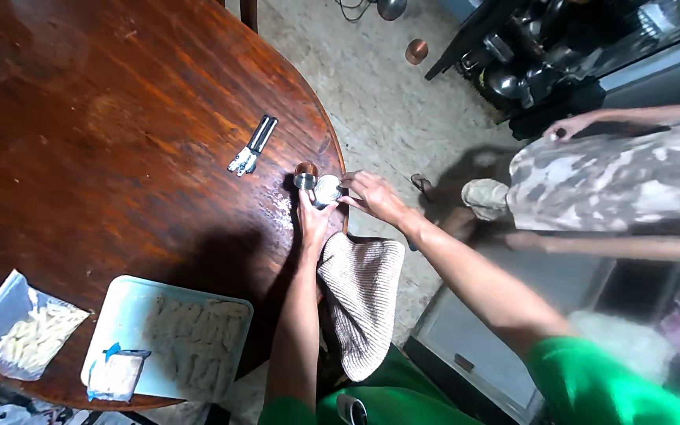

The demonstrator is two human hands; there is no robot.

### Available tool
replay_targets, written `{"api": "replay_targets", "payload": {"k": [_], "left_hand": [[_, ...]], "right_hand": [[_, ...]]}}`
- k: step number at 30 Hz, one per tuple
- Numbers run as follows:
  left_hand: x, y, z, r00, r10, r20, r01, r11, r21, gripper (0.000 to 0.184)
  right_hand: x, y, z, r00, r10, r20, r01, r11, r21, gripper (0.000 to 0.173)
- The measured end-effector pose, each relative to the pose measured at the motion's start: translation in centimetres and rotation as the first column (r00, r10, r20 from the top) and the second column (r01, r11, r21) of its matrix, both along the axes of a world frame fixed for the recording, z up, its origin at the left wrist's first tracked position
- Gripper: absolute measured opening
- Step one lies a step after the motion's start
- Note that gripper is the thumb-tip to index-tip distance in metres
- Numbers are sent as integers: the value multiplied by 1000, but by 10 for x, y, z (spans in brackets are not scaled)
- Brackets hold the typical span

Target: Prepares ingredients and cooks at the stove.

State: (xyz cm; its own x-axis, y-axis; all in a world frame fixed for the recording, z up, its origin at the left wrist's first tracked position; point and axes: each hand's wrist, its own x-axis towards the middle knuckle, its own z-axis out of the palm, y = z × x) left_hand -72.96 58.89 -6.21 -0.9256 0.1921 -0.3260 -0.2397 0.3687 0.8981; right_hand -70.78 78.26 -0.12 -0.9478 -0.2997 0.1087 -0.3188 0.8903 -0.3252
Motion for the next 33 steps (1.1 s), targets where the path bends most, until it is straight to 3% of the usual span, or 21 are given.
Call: {"api": "replay_targets", "payload": {"k": [8, 33], "left_hand": [[-4, 2, -2, 1000, -8, -20, 8, 1000, 0, 72], [-9, 5, -11, 997, 3, -71, -2, 1000, 11, 67]], "right_hand": [[1, -5, -2, 984, 110, -137, -91, 986, 138, 30], [1, -38, 5, 999, 10, -38, -2, 978, 207, 21]]}}
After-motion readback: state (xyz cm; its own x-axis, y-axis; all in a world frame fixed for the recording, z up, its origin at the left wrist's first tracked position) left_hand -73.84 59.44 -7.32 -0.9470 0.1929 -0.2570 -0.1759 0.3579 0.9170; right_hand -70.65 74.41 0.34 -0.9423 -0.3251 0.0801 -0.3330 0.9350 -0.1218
